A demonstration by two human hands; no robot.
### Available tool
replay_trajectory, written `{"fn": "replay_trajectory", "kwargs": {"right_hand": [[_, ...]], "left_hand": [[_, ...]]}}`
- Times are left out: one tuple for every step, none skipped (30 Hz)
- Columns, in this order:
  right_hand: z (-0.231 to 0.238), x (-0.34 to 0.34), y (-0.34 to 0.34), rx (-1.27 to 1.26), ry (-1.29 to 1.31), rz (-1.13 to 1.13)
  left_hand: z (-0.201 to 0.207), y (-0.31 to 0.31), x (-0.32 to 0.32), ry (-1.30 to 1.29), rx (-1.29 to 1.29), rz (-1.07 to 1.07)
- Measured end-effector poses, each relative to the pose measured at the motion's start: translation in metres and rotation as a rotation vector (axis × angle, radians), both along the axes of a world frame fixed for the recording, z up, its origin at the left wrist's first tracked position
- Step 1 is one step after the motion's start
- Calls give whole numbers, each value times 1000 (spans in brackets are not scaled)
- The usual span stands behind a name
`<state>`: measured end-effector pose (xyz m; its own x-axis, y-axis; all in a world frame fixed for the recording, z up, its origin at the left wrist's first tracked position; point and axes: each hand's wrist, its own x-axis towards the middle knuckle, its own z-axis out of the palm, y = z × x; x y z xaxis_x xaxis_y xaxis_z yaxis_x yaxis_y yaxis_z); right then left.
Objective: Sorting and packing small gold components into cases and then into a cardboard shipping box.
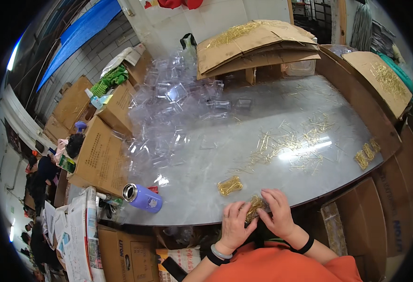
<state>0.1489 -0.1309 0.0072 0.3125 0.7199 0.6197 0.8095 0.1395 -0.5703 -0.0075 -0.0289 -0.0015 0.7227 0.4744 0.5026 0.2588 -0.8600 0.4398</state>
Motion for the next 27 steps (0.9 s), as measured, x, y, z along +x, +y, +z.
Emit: {"fn": "replay_trajectory", "kwargs": {"right_hand": [[2, 0, 0, -14, -7, 20], [2, 0, -1, -44, -33, 28], [2, 0, -3, -75, -60, 36], [1, 1, -5, -106, -87, 45], [-2, 2, -7, -105, -121, 49], [-6, 4, -9, -104, -156, 53], [-9, 5, -10, -104, -191, 57], [-11, 3, -10, -135, -236, 52], [-12, 1, -10, -166, -281, 47], [-12, 0, -10, -198, -327, 41], [-10, -1, -9, -233, -347, 41], [-6, -1, -9, -268, -367, 42], [-2, -2, -8, -303, -387, 42], [3, -3, -8, -332, -387, 41], [7, -3, -7, -361, -387, 39], [10, -4, -6, -390, -386, 37], [12, -5, -3, -394, -384, 17], [13, -7, -1, -397, -382, -3], [14, -9, 2, -399, -379, -23], [15, -11, 3, -394, -372, -52], [15, -14, 6, -388, -364, -81], [14, -16, 8, -382, -356, -109], [11, -17, 12, -357, -339, -119], [8, -17, 16, -333, -322, -129], [6, -17, 18, -309, -305, -139], [10, -17, 17, -263, -324, -143], [15, -18, 14, -216, -343, -147]], "left_hand": [[0, 0, 0, 8, 14, -2], [2, 1, 0, 18, 23, -5], [4, 1, 0, 27, 30, -8], [6, 2, 0, 36, 38, -11], [7, 4, 0, 38, 10, -19], [8, 5, 0, 40, -18, -27], [8, 6, 0, 41, -46, -35], [8, 7, -1, 17, -90, -52], [6, 8, -3, -9, -134, -70], [6, 9, -4, -34, -178, -88], [7, 10, -6, -45, -230, -119], [9, 12, -9, -57, -281, -151], [10, 13, -12, -68, -333, -184], [12, 15, -14, -63, -349, -187], [14, 16, -15, -57, -365, -190], [15, 17, -16, -51, -381, -194], [12, 18, -17, -74, -417, -199], [8, 19, -17, -97, -453, -204], [5, 19, -18, -120, -489, -209], [4, 20, -17, -140, -512, -223], [4, 20, -16, -159, -535, -236], [3, 20, -16, -179, -557, -249], [3, 18, -15, -201, -585, -261], [2, 15, -14, -223, -613, -272], [1, 13, -14, -245, -641, -283], [-1, 12, -16, -270, -687, -283], [-3, 11, -19, -295, -733, -284]]}}
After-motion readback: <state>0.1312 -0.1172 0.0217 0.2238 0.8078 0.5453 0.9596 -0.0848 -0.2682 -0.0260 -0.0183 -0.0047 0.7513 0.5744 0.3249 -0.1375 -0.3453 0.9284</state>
